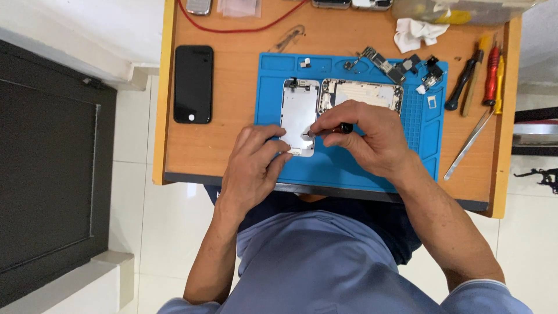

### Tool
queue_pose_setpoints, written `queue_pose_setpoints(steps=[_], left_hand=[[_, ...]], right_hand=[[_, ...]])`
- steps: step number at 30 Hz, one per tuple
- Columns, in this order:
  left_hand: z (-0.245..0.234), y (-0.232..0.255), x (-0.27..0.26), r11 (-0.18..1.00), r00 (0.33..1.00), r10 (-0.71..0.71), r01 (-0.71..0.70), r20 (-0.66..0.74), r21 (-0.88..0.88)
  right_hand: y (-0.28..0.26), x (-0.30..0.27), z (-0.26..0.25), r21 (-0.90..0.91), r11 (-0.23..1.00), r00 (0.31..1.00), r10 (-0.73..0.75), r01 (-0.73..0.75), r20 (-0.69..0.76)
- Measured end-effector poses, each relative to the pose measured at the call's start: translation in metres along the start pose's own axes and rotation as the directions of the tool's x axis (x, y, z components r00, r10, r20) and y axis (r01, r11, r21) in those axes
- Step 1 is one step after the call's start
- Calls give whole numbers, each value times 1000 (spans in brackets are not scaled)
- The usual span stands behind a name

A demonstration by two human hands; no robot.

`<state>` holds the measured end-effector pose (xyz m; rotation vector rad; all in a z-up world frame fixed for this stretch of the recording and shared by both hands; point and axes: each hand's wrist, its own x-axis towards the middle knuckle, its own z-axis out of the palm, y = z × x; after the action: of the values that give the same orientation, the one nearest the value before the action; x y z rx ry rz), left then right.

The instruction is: The person uses tweezers to remove a small component from a disassembled smartphone chassis. They then use a screwdriver to unscrew and remove a metal bracket from the phone's frame, placing the parts on a blue work mat.

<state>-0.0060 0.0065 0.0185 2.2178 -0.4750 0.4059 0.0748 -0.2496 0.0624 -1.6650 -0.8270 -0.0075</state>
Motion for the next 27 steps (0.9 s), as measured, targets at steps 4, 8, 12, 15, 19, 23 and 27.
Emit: queue_pose_setpoints(steps=[4,8,12,15,19,23,27], left_hand=[[0,1,0,1000,1000,-8,8,3,13],[1,3,-3,1000,1000,-7,7,0,7],[-1,2,-1,1000,1000,-12,12,5,-9],[0,1,-1,1000,1000,-8,9,3,-11],[0,1,-1,1000,1000,-22,22,2,-12],[1,0,-2,1000,1000,-19,19,0,-12],[2,-3,-3,1000,1000,-7,7,-2,-9]], right_hand=[[0,-1,-3,-19,999,999,29,-28,29],[2,-6,2,16,1000,998,20,-21,66],[2,-4,4,9,1000,995,26,-27,98],[4,-5,7,10,1000,996,10,-11,92],[4,-3,8,1,1000,996,0,0,91],[2,-3,9,-10,1000,995,12,-11,97],[4,-4,9,-25,1000,995,15,-13,101]])
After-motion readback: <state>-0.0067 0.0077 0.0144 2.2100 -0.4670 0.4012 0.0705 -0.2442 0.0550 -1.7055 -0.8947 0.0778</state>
